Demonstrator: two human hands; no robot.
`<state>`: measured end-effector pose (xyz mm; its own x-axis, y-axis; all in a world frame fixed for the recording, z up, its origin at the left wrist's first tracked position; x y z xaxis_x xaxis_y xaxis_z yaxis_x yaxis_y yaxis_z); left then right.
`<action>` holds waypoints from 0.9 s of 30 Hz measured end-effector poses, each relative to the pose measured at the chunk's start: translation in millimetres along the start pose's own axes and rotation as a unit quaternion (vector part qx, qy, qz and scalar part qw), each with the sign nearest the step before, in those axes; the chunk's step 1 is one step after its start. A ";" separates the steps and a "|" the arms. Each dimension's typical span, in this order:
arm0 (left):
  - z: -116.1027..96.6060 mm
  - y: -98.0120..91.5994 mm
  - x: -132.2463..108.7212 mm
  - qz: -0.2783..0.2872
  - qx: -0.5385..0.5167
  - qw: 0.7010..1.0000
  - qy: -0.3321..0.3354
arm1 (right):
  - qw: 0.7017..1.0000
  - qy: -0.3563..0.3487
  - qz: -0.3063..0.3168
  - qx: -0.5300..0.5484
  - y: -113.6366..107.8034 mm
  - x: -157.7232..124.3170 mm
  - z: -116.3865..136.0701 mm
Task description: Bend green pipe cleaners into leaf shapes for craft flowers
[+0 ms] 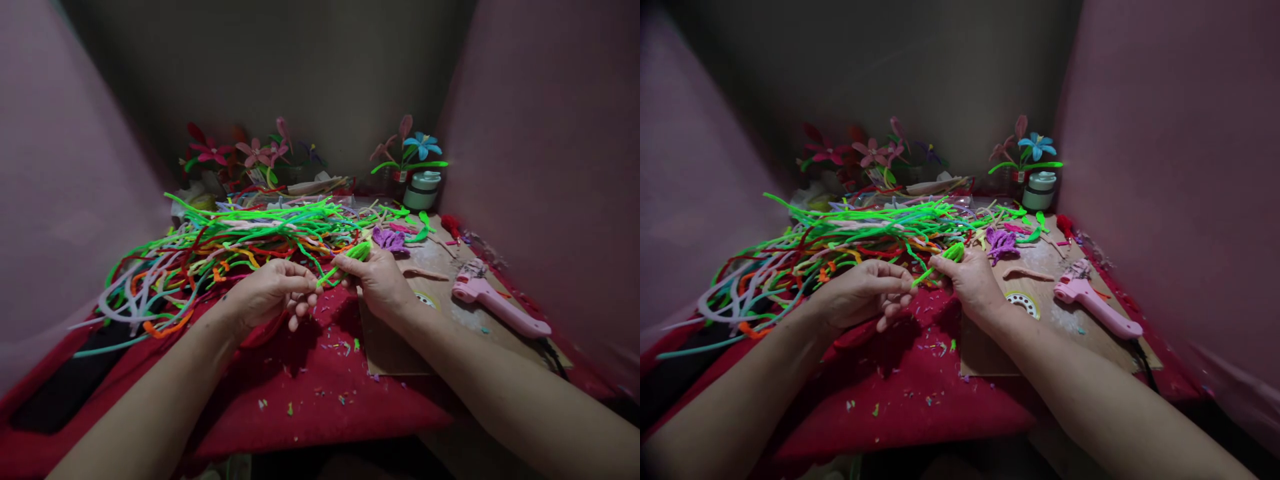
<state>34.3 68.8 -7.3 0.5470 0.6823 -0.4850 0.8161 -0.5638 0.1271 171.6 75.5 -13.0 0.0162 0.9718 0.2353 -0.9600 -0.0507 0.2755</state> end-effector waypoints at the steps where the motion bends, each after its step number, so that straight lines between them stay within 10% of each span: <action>1: -0.1 0.2 -0.1 -0.005 0.003 1.000 0.002 | 1.000 0.001 0.000 -0.001 -0.1 -0.1 -0.1; 12: -13.8 7.9 -8.8 -0.113 0.185 0.968 0.126 | 0.991 0.095 -0.039 0.084 -2.1 2.3 -11.5; 20: -30.0 18.4 -25.1 -0.273 0.426 0.815 0.282 | 0.980 0.150 -0.057 0.119 1.6 -2.7 -16.6; 27: -7.8 -8.5 -8.8 -0.212 0.204 0.955 0.041 | 0.978 0.130 -0.118 0.116 -13.1 5.0 -6.1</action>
<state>23.9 71.2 2.7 0.2097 0.9147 -0.3454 0.8359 -0.3509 -0.4220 182.5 82.5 -21.1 0.1281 0.9870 -0.0971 -0.8486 0.1598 0.5043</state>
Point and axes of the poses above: each hand's wrist, its own x-axis towards the middle knuckle, its own y-axis out of the palm, z = x × y, the point moved 6 cm from there along x, towards the middle knuckle, and after that the axes turned 9 degrees about -y, right-handed, at the moved point
